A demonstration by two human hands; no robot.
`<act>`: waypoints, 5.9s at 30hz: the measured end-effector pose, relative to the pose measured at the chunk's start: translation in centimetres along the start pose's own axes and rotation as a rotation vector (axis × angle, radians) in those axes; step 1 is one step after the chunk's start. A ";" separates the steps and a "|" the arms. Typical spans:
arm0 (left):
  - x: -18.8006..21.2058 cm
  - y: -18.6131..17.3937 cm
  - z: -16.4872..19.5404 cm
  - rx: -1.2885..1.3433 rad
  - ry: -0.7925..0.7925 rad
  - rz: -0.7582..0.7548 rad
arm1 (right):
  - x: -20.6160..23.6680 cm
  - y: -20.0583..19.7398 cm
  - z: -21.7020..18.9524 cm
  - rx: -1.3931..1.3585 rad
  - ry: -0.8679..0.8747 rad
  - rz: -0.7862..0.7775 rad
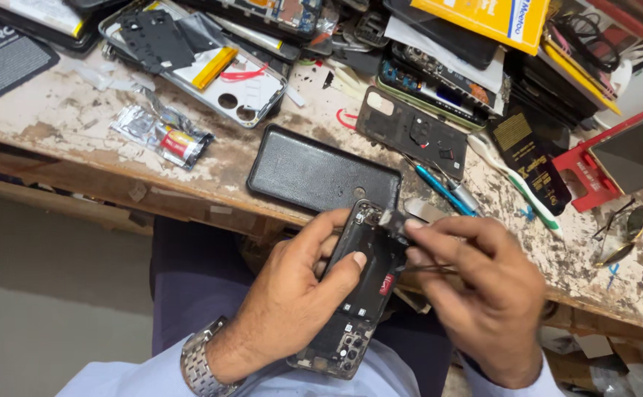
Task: The person repairs a disassembled smartphone at a cluttered workbench, holding the phone body in one hand while using a black pry tool and then tweezers to work on components near the top edge of the device. They continue manipulating small internal parts with the tweezers throughout the clip.
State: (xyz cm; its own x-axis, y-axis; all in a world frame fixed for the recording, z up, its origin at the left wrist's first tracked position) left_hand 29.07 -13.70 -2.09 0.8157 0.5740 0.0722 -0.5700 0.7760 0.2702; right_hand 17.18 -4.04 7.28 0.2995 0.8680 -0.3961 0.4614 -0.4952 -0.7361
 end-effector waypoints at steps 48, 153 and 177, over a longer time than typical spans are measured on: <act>3.4 1.7 -0.3 -0.029 0.025 -0.004 | 3.4 0.0 -2.7 0.169 -0.081 -0.108; 7.5 5.3 -3.3 -0.083 0.080 0.065 | 8.3 -6.4 6.3 -0.115 0.109 0.280; 7.8 6.6 -3.1 -0.124 0.085 -0.016 | 11.6 -2.9 0.5 -0.417 0.074 0.040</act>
State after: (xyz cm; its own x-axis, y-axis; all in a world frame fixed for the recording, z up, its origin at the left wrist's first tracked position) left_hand 31.37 -3.30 -2.68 0.8161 0.5777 -0.0144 -0.5695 0.8083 0.1498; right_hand 18.94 7.51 4.57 0.3760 0.8503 -0.3682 0.7421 -0.5143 -0.4299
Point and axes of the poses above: each hand's wrist, its own x-axis away from the middle knuckle, its own y-axis out of the palm, z = x × y, the point moved 8 cm from there along -x, towards the middle knuckle, and after that the axes turned 3 degrees about -x, right-handed, at the moved point
